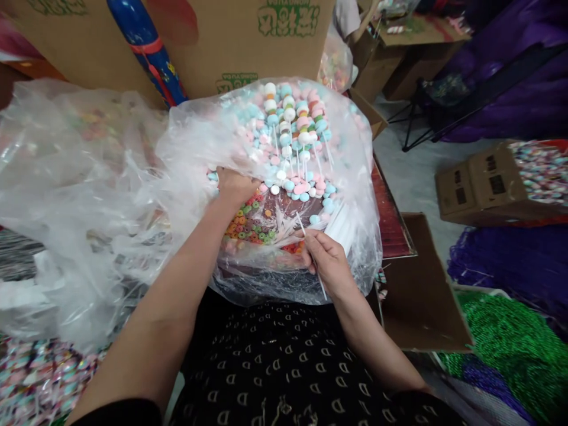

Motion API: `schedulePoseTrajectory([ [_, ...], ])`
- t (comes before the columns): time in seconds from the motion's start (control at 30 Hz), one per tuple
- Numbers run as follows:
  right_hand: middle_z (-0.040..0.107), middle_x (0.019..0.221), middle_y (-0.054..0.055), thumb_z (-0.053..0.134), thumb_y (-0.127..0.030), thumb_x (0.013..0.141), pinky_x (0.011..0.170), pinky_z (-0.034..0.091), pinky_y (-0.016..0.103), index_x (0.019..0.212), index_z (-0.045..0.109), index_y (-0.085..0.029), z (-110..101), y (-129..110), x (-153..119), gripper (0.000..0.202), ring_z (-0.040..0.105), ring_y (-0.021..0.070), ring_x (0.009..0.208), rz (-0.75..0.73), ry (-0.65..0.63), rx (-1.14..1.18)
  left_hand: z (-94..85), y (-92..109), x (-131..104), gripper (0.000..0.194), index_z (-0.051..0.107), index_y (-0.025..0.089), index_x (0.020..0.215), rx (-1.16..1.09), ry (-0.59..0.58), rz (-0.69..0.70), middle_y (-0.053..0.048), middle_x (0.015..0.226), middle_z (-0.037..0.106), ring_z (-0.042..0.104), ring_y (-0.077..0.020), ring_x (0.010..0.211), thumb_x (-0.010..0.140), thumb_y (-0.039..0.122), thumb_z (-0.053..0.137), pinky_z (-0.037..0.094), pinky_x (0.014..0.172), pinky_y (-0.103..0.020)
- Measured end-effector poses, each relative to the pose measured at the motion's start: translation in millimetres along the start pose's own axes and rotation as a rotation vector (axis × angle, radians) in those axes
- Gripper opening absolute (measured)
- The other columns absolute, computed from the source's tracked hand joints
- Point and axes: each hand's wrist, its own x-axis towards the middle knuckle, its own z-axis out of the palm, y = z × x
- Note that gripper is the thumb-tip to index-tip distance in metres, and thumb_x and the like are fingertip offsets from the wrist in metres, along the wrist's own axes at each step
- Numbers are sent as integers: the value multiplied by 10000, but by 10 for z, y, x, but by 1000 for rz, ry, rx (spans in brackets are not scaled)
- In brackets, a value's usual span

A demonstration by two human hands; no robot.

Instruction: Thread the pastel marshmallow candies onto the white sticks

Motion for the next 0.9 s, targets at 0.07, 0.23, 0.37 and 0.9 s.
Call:
schedulePoseTrajectory([
  [0.07, 548, 514, -80, 707, -561, 922, 416, 247, 221, 977, 730, -193, -11, 9, -10, 374, 380, 70, 388, 1, 6, -6, -48, 46, -120, 339, 752, 54, 1066, 155, -24, -30, -221, 1102, 747, 595, -445, 1255, 974, 341, 596, 365, 1115, -599],
  [0.23, 546, 513, -81, 697, -574, 915, 422, 259, 229, 1000, 725, -192, 17, 65, -4, 393, 384, 79, 397, 23, -5, -16, -93, 149, -495, 351, 747, 194, 1251, 157, 3, 154, -176, 1308, 694, 601, -393, 1257, 991, 239, 516, 431, 1046, -537],
  [0.37, 544, 533, -77, 656, -572, 934, 430, 276, 235, 1038, 725, -190, -8, 84, -3, 402, 397, 92, 413, 27, -28, -64, -59, 189, -703, 374, 746, 219, 1274, 118, -75, 191, -154, 1332, 683, 633, -352, 1214, 993, 175, 503, 455, 1010, -486],
  [0.9, 756, 1242, 181, 528, -237, 1036, 825, 498, 388, 1305, 732, -173, 180, -165, 1041, 343, 702, 342, 1079, -235, -57, -1491, -24, 173, -869, 246, 739, 235, 1119, -142, 106, 187, -103, 1111, 791, 683, -313, 1137, 1015, 253, 517, 403, 1139, -512],
])
